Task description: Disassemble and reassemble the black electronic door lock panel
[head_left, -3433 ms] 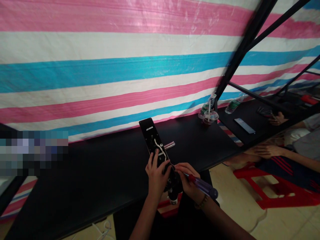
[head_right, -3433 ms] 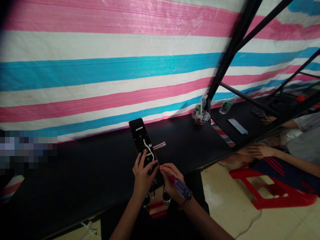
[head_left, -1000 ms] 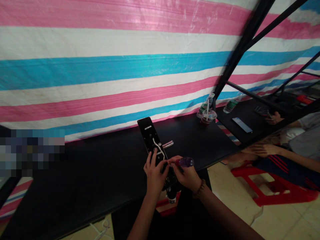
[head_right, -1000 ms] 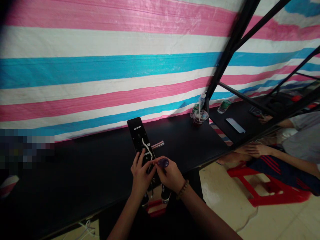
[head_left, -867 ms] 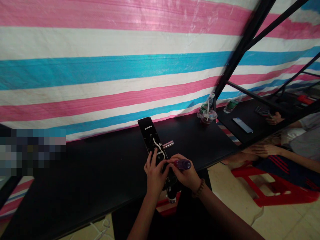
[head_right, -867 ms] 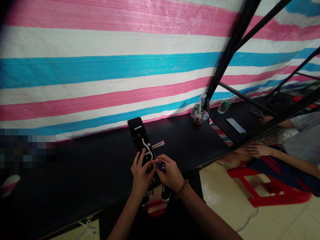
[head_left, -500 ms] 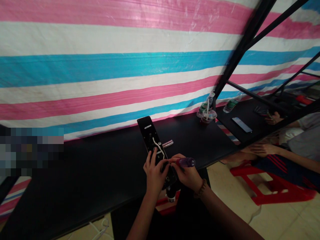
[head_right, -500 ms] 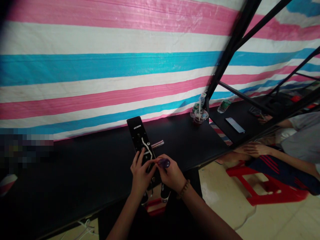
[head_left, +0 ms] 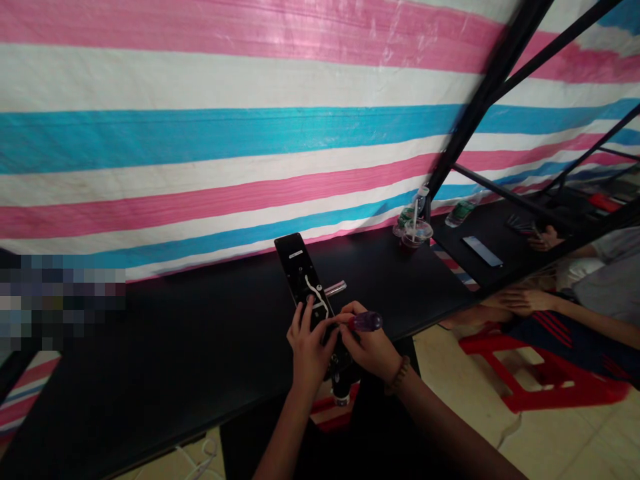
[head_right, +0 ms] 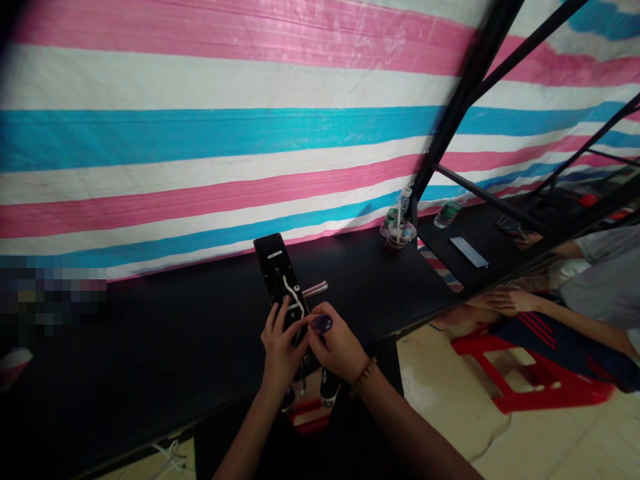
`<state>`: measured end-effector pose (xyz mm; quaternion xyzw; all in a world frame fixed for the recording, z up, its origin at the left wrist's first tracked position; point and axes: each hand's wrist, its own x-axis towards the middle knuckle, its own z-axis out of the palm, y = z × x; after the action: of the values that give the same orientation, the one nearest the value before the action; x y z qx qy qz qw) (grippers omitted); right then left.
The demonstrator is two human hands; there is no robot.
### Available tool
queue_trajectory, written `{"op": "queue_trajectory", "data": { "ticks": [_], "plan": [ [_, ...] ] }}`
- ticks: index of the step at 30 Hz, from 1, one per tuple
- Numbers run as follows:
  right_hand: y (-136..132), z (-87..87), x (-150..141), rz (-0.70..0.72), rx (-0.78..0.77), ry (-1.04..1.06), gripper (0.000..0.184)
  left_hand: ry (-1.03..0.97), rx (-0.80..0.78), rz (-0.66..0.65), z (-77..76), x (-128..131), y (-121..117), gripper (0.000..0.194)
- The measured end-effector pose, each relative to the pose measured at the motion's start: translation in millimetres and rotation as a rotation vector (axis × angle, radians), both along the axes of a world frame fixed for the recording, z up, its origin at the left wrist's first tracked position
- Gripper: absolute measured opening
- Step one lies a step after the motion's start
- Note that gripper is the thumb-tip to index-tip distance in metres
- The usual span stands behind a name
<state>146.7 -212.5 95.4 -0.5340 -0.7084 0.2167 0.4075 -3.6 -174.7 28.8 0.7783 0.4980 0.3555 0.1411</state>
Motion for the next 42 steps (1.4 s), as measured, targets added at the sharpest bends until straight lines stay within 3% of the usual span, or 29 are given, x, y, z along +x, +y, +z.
{"op": "queue_trajectory", "data": {
  "ticks": [10,14,21,27,42],
  "plan": [
    [5,13.9,-3,-0.006,-0.02,-0.055,0.015,-0.001,-0.005,-0.044,1.4,-7,3,0.023],
    [6,8.1,0,-0.082,0.05,0.019,0.007,0.032,0.005,-0.038,1.7,-7,1,0.021],
    [1,0.2,-2,-0.012,0.029,0.021,0.02,0.035,0.017,-0.025,4.9,-3,-1,0.017],
    [1,-3.8,-3,-0.108,0.039,0.181,0.009,0.04,-0.016,-0.028,6.3,-2,-2,0.016],
    [-3,-10.0,6,-0.149,0.052,0.149,0.019,0.032,-0.01,-0.005,3.5,0,-2,0.019]
  ]
}}
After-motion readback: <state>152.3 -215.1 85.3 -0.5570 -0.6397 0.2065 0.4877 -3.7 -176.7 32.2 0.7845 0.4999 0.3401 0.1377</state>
